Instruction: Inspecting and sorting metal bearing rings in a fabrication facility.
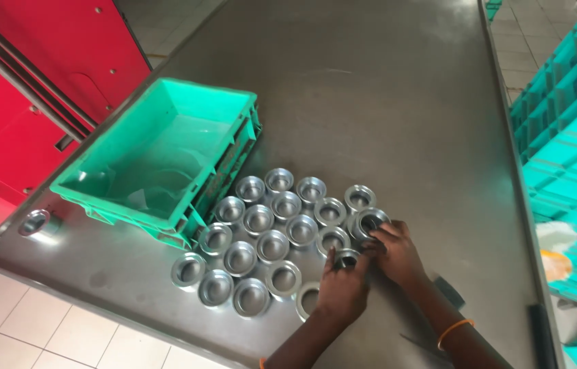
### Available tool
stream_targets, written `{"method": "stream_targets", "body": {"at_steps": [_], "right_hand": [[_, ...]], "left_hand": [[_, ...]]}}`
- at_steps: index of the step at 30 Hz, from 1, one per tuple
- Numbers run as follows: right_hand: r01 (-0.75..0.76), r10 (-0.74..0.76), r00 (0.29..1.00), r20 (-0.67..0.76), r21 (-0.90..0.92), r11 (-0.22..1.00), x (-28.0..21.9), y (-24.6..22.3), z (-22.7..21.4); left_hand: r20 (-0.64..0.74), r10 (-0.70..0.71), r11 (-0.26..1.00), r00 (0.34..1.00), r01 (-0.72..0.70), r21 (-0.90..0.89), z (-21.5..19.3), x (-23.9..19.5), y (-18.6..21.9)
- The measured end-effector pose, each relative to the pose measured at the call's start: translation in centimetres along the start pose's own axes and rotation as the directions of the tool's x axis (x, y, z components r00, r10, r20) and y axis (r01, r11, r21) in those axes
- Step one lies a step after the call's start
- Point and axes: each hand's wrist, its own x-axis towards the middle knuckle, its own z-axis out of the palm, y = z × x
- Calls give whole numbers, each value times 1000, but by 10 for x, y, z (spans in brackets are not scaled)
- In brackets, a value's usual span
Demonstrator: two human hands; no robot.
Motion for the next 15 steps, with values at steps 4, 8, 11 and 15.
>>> {"method": "stream_targets", "body": {"at_steps": [4, 8, 11, 15], "right_hand": [[-89, 121, 959, 258, -132, 987, 30, -21, 5], [-49, 165, 899, 407, -279, 959, 23, 29, 29], [-177, 226, 945, 235, -211, 961, 9, 52, 36], [-463, 449, 876, 175, 46, 885, 22, 27, 18]], "left_hand": [[-98, -189, 687, 977, 60, -724, -32, -5, -26], [-156, -230, 230, 961, -102, -968, -102, -24, -71], [-287, -303, 468, 909, -121, -876, -179, -45, -138], [-382, -448, 639, 808, -9, -769, -244, -56, -244]]}}
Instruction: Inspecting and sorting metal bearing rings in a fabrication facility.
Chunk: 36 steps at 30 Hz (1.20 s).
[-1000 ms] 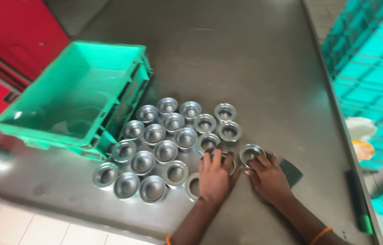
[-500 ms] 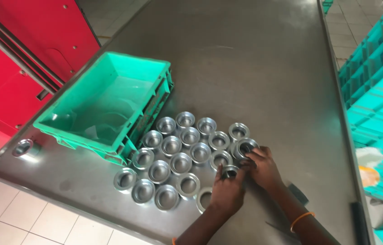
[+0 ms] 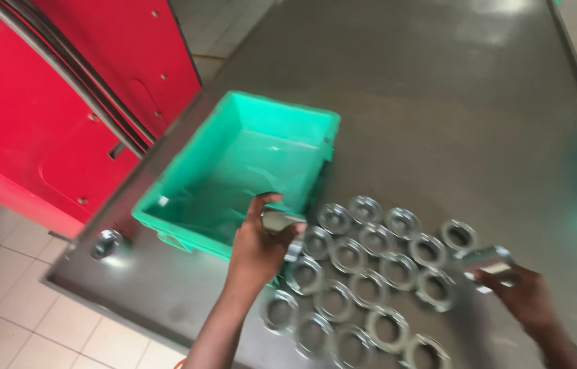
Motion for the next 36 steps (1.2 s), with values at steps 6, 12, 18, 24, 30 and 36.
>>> {"method": "stream_targets", "body": {"at_steps": [6, 12, 18, 24, 30, 36], "right_hand": [[31, -28, 986, 166, -17, 999, 48, -229, 22], [375, -295, 615, 731, 57, 925, 158, -407, 169], [922, 337, 106, 936, -219, 318, 213, -369, 344], [786, 24, 338, 941, -296, 543, 174, -366, 352], [593, -154, 601, 784, -309, 743, 83, -406, 231], [257, -293, 952, -94, -280, 925, -66, -254, 119]], "left_hand": [[53, -166, 914, 985, 134, 382, -53, 82, -146], [494, -630, 777, 599, 469, 421, -8, 109, -226], [539, -702, 701, 466, 316, 640, -14, 100, -218], [734, -296, 920, 611, -25, 392, 15, 93, -297], [723, -396, 718, 567, -299, 628, -16, 84, -199], [400, 254, 630, 881, -465, 623, -56, -42, -102]]}}
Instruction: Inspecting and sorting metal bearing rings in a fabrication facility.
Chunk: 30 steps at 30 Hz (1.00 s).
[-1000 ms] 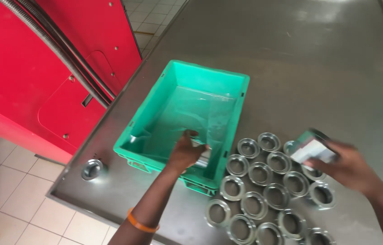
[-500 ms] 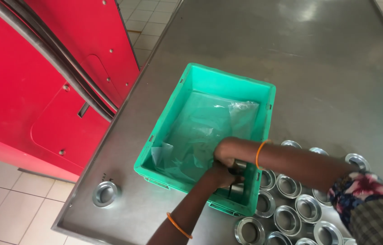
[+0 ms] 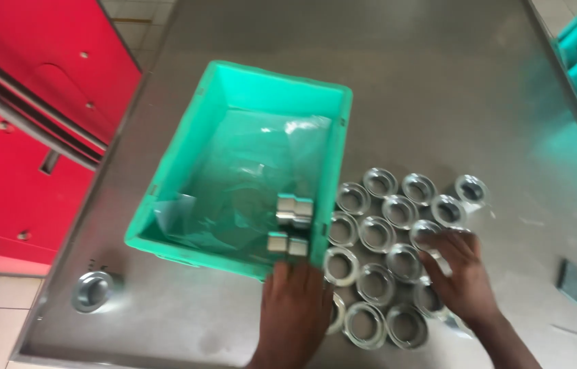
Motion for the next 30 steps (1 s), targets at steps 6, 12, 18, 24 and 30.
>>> {"method": "stream_targets", "body": {"at_steps": [6, 12, 18, 24, 30], "right_hand": [[-15, 39, 988, 149, -164, 986, -121, 55, -33], [-23, 23, 1000, 4, -50, 998, -158, 79, -20], [-193, 223, 970, -97, 248, 949, -169, 103, -3], [120, -111, 993, -50, 216, 969, -113, 84, -9], [182, -218, 933, 286, 149, 972, -77, 63, -16]], "left_hand": [[133, 75, 995, 988, -65, -80, 103, -96, 4], [272, 36, 991, 962, -70, 115, 127, -121, -8], [-89, -103, 973, 991, 82, -216, 103, -121, 35], [64, -20, 997, 998, 24, -73, 104, -89, 90], [387, -10, 999, 922, -6, 41, 113, -68, 93]]}}
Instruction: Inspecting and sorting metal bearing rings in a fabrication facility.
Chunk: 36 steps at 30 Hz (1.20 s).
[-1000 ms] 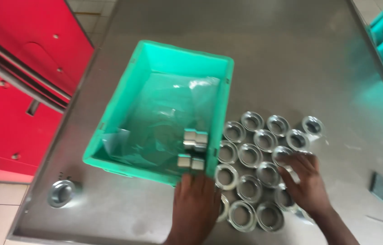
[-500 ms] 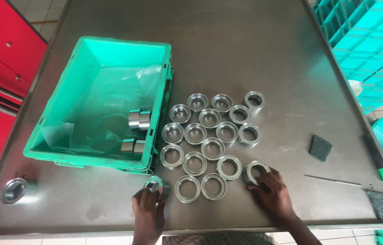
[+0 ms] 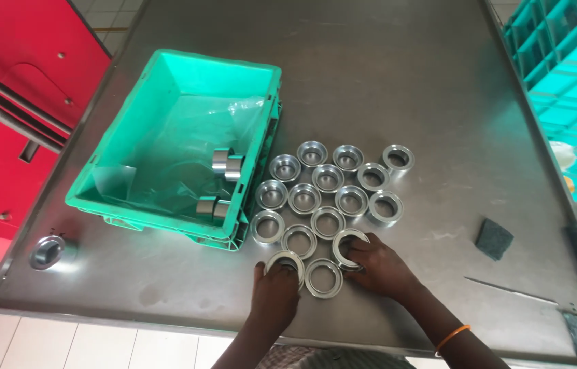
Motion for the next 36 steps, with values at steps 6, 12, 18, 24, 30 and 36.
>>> {"method": "stream_targets", "body": {"at_steps": [6, 12, 18, 24, 30, 36], "right_hand": [[-40, 43, 998, 41, -62, 997, -16, 19, 14], [-585, 669, 744, 0, 483, 651, -13, 34, 0], [-214, 318, 934, -166, 454, 865, 117, -9, -61], [-293, 299, 954, -37, 116, 949, 285, -66, -80], [-227, 284, 935, 211, -257, 939, 377, -46, -56], [54, 82, 945, 318, -397, 916, 437, -18, -26]], "left_hand": [[-127, 57, 995, 990, -67, -76, -41, 8, -15], [301, -174, 288, 938, 341, -895, -116, 45, -77], [-14, -209, 380, 978, 68, -922, -192, 210, -167], [43, -224, 508, 974, 154, -848, -129, 358, -250], [190, -256, 364, 948, 276, -889, -102, 372, -253], [364, -347, 242, 864, 458, -856, -83, 353, -248]]}}
